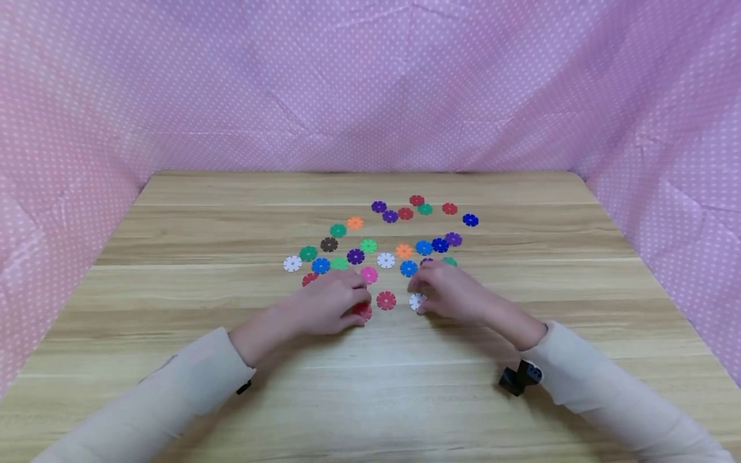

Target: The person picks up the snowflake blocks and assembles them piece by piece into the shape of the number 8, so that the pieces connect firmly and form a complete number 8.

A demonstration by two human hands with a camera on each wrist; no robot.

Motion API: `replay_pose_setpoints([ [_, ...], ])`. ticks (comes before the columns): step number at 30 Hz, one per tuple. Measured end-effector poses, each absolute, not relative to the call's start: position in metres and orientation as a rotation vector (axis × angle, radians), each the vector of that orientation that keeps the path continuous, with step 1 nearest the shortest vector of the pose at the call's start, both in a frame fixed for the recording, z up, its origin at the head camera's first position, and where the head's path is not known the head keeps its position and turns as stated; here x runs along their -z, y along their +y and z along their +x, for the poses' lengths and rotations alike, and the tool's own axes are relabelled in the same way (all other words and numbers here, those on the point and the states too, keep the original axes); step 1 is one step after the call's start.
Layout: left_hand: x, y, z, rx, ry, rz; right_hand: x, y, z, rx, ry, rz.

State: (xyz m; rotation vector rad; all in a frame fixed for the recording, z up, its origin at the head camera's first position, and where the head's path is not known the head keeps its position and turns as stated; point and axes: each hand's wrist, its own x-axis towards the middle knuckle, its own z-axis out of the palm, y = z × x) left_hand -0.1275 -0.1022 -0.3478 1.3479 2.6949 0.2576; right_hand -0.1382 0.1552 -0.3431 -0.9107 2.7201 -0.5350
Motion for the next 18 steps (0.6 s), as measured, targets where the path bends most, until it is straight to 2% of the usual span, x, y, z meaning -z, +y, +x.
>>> replay_pose_setpoints([
  [6, 0.3483, -0.0992, -0.1266, -0.297, 2.685, 1.298, 0.3440, 0.1546, -0.1388, 0.560, 2.674, -0.837],
  [18, 0.3493, -0.0930, -0.1293, -0.517, 2.612, 0.963, 0.3425, 0.1555, -0.1459, 0.773, 2.540, -0.761],
])
